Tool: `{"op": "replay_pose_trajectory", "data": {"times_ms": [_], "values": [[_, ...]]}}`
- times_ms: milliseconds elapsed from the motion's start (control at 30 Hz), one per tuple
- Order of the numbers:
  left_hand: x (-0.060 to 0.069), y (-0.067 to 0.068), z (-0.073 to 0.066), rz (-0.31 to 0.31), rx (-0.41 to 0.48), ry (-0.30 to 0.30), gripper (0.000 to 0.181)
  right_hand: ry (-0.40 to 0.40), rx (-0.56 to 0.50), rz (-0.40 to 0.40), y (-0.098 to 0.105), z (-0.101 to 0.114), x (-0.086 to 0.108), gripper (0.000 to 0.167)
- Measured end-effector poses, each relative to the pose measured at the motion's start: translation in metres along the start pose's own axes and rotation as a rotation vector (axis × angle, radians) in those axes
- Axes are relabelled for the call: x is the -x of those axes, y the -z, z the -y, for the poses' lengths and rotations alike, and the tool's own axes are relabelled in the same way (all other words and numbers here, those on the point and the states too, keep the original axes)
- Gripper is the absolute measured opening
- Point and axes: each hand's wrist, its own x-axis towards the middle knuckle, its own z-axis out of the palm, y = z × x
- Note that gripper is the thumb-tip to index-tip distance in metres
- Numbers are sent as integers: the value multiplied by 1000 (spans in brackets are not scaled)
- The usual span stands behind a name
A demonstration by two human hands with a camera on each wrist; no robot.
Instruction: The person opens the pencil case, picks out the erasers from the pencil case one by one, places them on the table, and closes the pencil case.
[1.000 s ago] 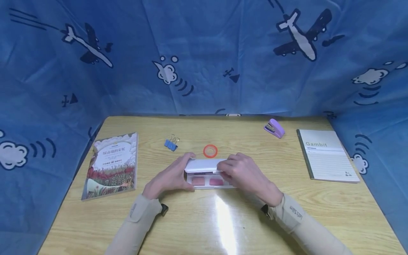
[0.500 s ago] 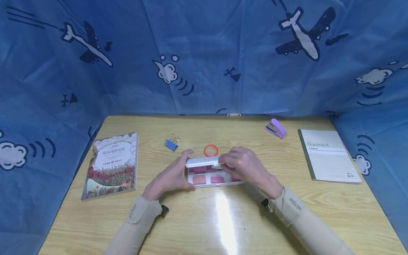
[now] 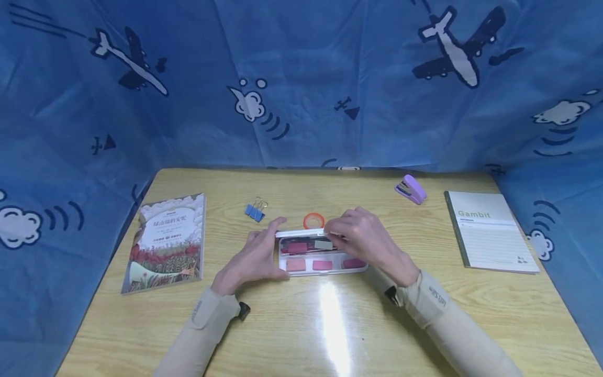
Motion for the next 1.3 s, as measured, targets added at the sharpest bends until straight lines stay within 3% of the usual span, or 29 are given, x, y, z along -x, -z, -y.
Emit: {"op": "replay_pose_trajectory", "data": {"times_ms": [400,733,967,1300], "values": [[-1,1,2,-15,6,19,159,-85,-15,14,0,-8,-12,10],[-1,1,3,-5,15,38,166,-184,23,22,-2,-17,-25,8],[-2,0,2,-10,30,27,162,-242,107,32,-8,-25,-32,14],[2,2,2,43,-4,-7,137,-298,162,165,-16,-30,-30,37]]}}
